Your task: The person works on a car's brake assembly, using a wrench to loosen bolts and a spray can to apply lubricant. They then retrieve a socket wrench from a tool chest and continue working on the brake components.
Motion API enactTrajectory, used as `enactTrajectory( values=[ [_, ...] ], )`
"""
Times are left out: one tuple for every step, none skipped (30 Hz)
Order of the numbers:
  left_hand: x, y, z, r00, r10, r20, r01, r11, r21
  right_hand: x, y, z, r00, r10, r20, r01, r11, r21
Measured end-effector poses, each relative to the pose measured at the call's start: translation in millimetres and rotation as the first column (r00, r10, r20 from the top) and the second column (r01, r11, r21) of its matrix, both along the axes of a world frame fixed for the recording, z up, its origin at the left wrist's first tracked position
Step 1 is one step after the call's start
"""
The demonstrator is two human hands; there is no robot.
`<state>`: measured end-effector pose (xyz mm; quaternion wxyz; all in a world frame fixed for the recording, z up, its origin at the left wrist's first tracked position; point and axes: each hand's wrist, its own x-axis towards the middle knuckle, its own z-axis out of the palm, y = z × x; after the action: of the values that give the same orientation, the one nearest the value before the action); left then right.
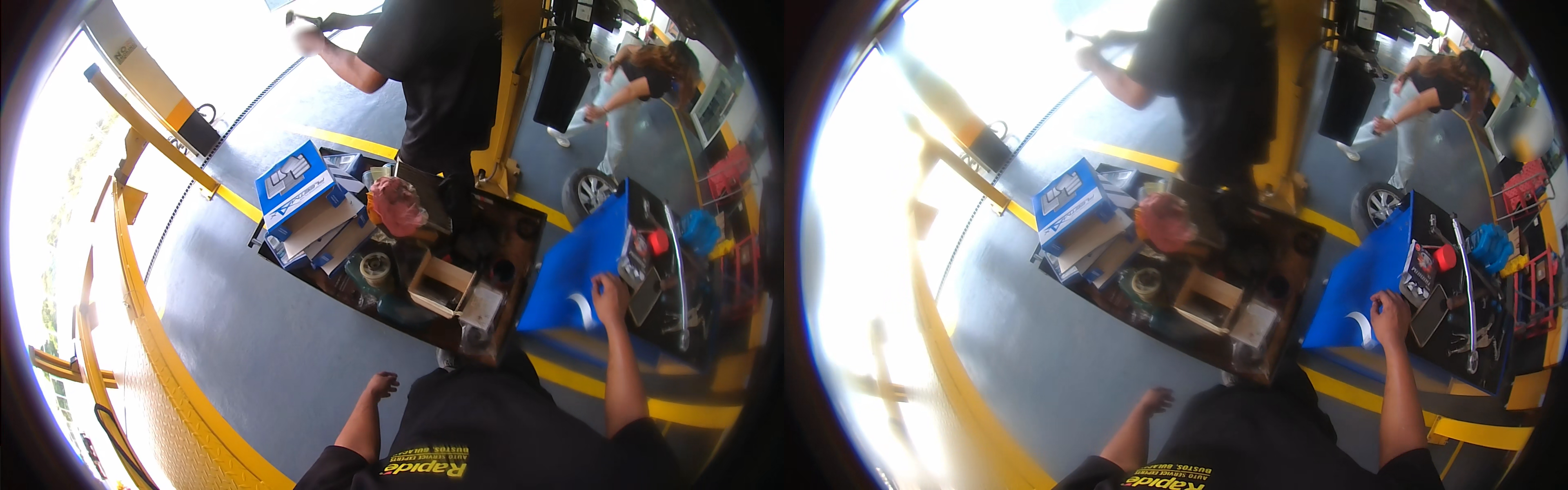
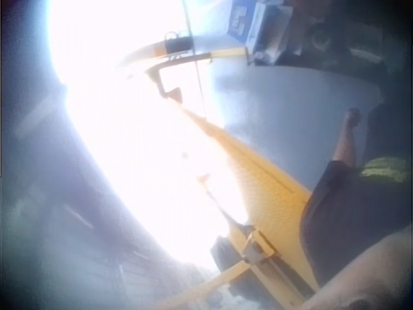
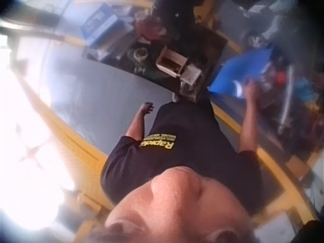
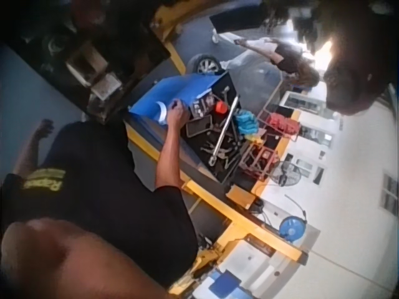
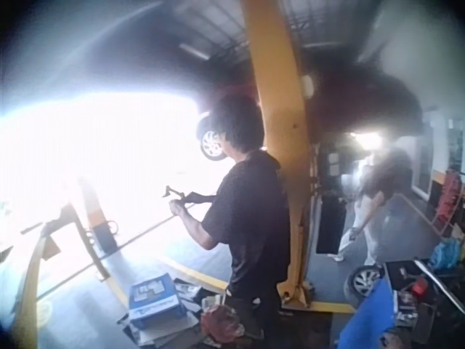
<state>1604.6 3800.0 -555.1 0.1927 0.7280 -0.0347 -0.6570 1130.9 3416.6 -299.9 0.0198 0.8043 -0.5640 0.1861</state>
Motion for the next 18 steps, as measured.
enactTrajectory(
  values=[
    [-1, -2, 3, 1.0, -0.001, 0.005, 0.001, 1.0, 0.003, -1, 0, -1, 1.0, -0.001, 0.007, 0.001, 1.0, -0.002],
    [1, 1, 1, 1.0, -0.005, 0.004, 0.005, 1.0, -0.005, -1, 0, 0, 1.0, 0.002, 0.015, -0.002, 1.0, 0.001],
    [2, 3, -2, 1.0, -0.01, 0.003, 0.01, 1.0, -0.013, -1, 1, 0, 1.0, 0.005, 0.024, -0.005, 1.0, 0.003],
    [3, 5, -4, 1.0, -0.015, 0.001, 0.015, 1.0, -0.021, 0, 1, 0, 1.0, 0.009, 0.026, -0.009, 1.0, 0.005],
    [3, 6, -6, 1.0, -0.006, -0.004, 0.006, 1.0, -0.024, 1, 1, 1, 1.0, 0.012, 0.026, -0.012, 1.0, 0.006],
    [4, 7, -8, 1.0, 0.003, -0.009, -0.003, 1.0, -0.026, 2, 1, 2, 1.0, 0.015, 0.027, -0.016, 1.0, 0.006],
    [4, 8, -10, 1.0, 0.012, -0.014, -0.012, 1.0, -0.029, 3, 1, 3, 1.0, 0.014, 0.025, -0.014, 1.0, 0.007],
    [4, 8, -11, 1.0, 0.006, -0.012, -0.006, 1.0, -0.03, 3, 1, 3, 1.0, 0.012, 0.023, -0.012, 1.0, 0.006],
    [4, 7, -11, 1.0, 0.0, -0.009, 0.0, 1.0, -0.03, 4, 1, 4, 1.0, 0.011, 0.021, -0.011, 1.0, 0.005],
    [3, 7, -12, 1.0, -0.006, -0.006, 0.005, 1.0, -0.031, 4, 1, 3, 1.0, 0.006, 0.015, -0.006, 1.0, 0.003],
    [2, 7, -13, 1.0, 0.001, -0.008, -0.001, 1.0, -0.03, 3, 1, 2, 1.0, 0.0, 0.009, 0.0, 1.0, 0.001],
    [1, 7, -14, 1.0, 0.008, -0.01, -0.008, 1.0, -0.03, 3, 1, 1, 1.0, -0.005, 0.003, 0.005, 1.0, 0.0],
    [1, 6, -14, 1.0, 0.015, -0.012, -0.015, 0.999, -0.029, 2, 0, 1, 1.0, -0.004, 0.01, 0.004, 1.0, 0.001],
    [1, 7, -16, 1.0, 0.016, -0.012, -0.017, 0.999, -0.033, 1, 0, 1, 1.0, -0.004, 0.016, 0.004, 1.0, 0.003],
    [1, 7, -18, 1.0, 0.018, -0.012, -0.019, 0.999, -0.037, 1, 0, 0, 1.0, -0.004, 0.021, 0.004, 1.0, 0.004],
    [1, 7, -19, 1.0, 0.02, -0.012, -0.02, 0.999, -0.041, 0, 0, 0, 1.0, -0.001, 0.024, 0.001, 1.0, 0.006],
    [1, 7, -20, 1.0, 0.017, -0.011, -0.017, 0.999, -0.043, 0, 0, 0, 1.0, 0.0, 0.027, 0.0, 1.0, 0.006],
    [1, 6, -21, 1.0, 0.014, -0.01, -0.014, 0.999, -0.045, 1, -1, 1, 1.0, 0.001, 0.03, -0.001, 1.0, 0.006]
  ],
)
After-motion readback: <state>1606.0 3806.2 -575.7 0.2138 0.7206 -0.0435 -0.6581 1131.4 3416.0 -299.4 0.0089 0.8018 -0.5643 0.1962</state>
